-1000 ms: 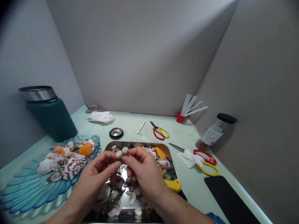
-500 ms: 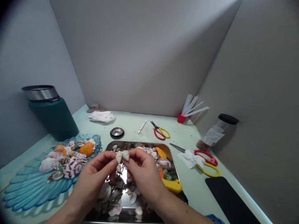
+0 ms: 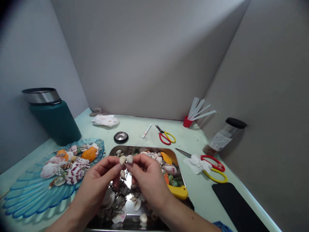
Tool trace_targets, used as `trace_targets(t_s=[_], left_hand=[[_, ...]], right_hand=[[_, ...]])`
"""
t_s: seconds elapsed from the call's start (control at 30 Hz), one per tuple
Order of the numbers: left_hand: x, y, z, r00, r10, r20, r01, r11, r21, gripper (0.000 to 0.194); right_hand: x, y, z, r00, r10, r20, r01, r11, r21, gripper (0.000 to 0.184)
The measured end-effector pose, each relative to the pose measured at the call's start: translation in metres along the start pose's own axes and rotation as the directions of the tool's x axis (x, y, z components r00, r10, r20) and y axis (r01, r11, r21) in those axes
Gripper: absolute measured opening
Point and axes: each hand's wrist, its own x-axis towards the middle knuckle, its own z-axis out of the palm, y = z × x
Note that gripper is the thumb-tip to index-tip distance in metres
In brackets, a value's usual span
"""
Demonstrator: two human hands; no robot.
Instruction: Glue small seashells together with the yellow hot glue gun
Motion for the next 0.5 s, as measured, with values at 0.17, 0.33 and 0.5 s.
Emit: trace_targets(t_s=[0.17,0.33,0.5], left_hand=[[0.0017,-0.0015,-0.0018,0.999,-0.032,-0.015,0.032,0.999,-0.021,0.02],[0.0033,-0.0027,-0.0027,0.999,-0.034,-0.011,0.033,0.997,-0.071,0.018],[0.0026,-0.0045,-0.0044,1.0,-0.03,-0.003,0.03,0.996,-0.087,0.017]], right_hand=[[0.0007,-0.0006,-0.0007,1.0,0.009,0.002,-0.009,0.999,-0.045,0.022],[0.0005,0.0013,-0.0013,1.0,0.009,0.005,-0.009,0.997,-0.072,0.02],[0.0024,0.0057,-0.0016,1.0,0.013,0.011,-0.012,0.997,-0.073,0.02]])
